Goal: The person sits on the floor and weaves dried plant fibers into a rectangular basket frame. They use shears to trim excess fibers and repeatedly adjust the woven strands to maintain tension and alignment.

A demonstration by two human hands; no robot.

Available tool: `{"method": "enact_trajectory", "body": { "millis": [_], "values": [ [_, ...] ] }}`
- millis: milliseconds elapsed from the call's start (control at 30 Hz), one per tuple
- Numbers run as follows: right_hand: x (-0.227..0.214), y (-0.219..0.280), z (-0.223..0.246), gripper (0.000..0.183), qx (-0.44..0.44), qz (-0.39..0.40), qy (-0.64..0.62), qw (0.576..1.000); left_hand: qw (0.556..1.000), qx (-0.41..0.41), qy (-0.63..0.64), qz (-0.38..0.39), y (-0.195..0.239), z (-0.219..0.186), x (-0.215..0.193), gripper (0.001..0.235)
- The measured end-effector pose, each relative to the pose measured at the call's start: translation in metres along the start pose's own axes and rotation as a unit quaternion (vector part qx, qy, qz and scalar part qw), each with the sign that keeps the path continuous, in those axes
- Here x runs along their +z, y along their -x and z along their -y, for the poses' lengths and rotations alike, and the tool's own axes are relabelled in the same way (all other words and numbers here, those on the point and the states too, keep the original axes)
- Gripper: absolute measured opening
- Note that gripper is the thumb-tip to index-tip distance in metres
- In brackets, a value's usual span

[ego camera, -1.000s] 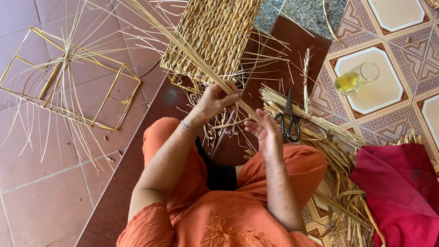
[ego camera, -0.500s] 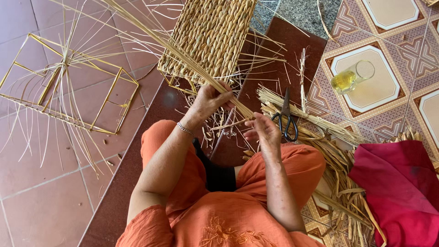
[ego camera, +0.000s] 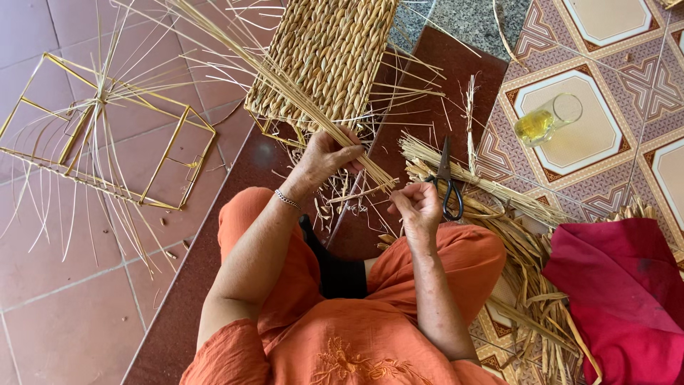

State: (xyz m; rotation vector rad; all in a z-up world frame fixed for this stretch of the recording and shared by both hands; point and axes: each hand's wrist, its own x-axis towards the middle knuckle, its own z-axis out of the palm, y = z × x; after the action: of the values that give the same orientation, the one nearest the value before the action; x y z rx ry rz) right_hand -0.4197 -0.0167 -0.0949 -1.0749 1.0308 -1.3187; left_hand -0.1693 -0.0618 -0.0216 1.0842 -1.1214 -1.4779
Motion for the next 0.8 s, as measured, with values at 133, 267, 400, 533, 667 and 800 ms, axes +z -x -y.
{"method": "enact_trajectory", "body": {
  "millis": [133,267,400,533,667,800],
  "values": [
    [0.003,-0.005,-0.007,0.023,-0.033,0.022,0.000,0.999,1.000,-0.018,0.003,0.012,-0.004,0.008,0.003,0.011],
    [-0.003,-0.003,-0.011,0.022,0.000,0.028,0.017,0.999,1.000,-0.012,-0.013,0.019,-0.007,0.012,0.002,0.013],
    [-0.009,-0.007,-0.001,0.030,-0.008,-0.014,0.100,0.995,0.999,-0.024,-0.032,0.020,-0.006,0.012,0.001,0.013],
    [0.006,-0.011,0.008,0.058,0.117,0.000,-0.064,0.991,0.995,-0.085,-0.054,0.026,-0.008,0.014,0.014,0.014],
    [0.019,-0.010,-0.011,0.064,0.146,0.041,-0.042,0.988,0.987,-0.059,-0.125,0.080,-0.009,0.027,0.031,0.017],
    [0.009,-0.014,-0.036,0.061,0.039,0.057,0.184,0.981,0.985,-0.067,-0.126,0.101,-0.014,0.040,0.025,0.017]
  ]
}}
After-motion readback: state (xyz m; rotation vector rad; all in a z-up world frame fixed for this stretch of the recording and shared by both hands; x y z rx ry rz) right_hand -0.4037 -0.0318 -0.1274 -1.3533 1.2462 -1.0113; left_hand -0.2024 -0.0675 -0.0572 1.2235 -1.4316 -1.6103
